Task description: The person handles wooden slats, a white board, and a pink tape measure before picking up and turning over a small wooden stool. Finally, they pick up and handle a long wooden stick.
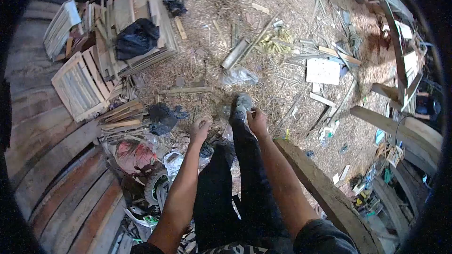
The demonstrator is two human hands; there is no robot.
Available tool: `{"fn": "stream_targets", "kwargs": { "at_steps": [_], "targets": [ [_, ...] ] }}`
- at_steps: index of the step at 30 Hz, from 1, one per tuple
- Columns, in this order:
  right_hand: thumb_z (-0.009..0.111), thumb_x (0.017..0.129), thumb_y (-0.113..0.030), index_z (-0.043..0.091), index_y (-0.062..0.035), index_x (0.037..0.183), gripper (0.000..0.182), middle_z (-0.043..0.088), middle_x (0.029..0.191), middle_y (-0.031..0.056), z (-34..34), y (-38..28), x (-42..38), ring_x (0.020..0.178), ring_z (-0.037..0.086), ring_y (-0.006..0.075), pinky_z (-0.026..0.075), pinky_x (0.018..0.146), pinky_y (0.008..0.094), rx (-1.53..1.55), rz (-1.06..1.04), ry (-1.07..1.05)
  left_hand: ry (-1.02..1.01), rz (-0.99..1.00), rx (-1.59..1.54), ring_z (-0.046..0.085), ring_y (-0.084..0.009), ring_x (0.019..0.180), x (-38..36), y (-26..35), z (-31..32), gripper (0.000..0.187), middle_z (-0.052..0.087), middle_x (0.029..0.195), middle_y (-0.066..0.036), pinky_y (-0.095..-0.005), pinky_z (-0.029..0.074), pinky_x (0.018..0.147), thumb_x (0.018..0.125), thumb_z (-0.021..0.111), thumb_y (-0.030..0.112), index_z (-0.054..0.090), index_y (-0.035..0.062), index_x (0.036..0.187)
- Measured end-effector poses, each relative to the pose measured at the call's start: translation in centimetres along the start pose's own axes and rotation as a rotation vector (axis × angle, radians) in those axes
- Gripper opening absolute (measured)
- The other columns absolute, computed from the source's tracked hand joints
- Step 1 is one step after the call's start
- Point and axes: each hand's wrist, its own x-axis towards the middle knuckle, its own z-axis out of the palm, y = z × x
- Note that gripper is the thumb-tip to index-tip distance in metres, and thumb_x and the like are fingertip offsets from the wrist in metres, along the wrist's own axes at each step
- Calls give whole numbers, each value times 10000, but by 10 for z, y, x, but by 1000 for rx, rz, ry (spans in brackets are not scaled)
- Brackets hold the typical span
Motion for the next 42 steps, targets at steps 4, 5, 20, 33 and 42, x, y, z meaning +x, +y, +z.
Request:
{"fn": "stream_targets", "kwargs": {
  "at_steps": [4, 5, 20, 33, 42],
  "targets": [
    [636, 849, -302, 611, 17, 1054, 380, 675, 782, 185, -8, 21, 12, 756, 668, 310, 510, 688, 404, 39, 61, -20, -93, -40, 362, 618, -172, 786, 13, 37, 22, 221, 642, 878, -76, -315, 499, 701, 856, 616, 176, 620, 3, 993],
    [638, 847, -311, 608, 16, 1060, 392, 675, 808, 192, -10, 24, 19, 780, 667, 313, 511, 704, 408, 38, 74, -34, -89, -42, 369, 618, -172, 786, 20, 52, 28, 221, 642, 878, -76, -315, 499, 701, 856, 616, 176, 620, 3, 993],
    [665, 805, -425, 543, 58, 1147, 605, 631, 1003, 275, 24, 21, 253, 950, 624, 382, 492, 815, 435, -12, -68, -104, -104, 134, 763, 607, -355, 969, 223, 85, 109, 276, 632, 1002, -206, -414, 476, 837, 831, 613, 200, 593, 5, 1024],
    [730, 728, -284, 542, 79, 1037, 512, 648, 906, 237, 138, 36, 401, 904, 646, 352, 500, 793, 412, 255, 99, 331, 20, 134, 674, 622, -336, 950, 420, 7, 213, 502, 630, 1062, -225, -393, 476, 857, 792, 596, 157, 496, -9, 1255],
    [781, 687, -198, 449, 65, 1072, 572, 548, 1115, 272, 186, 42, 405, 1021, 563, 318, 440, 881, 395, 539, -167, 461, -102, 59, 323, 569, -430, 1032, 422, 18, 209, 369, 623, 1068, -249, -447, 426, 938, 814, 458, 236, 646, 23, 1049]
  ]
}}
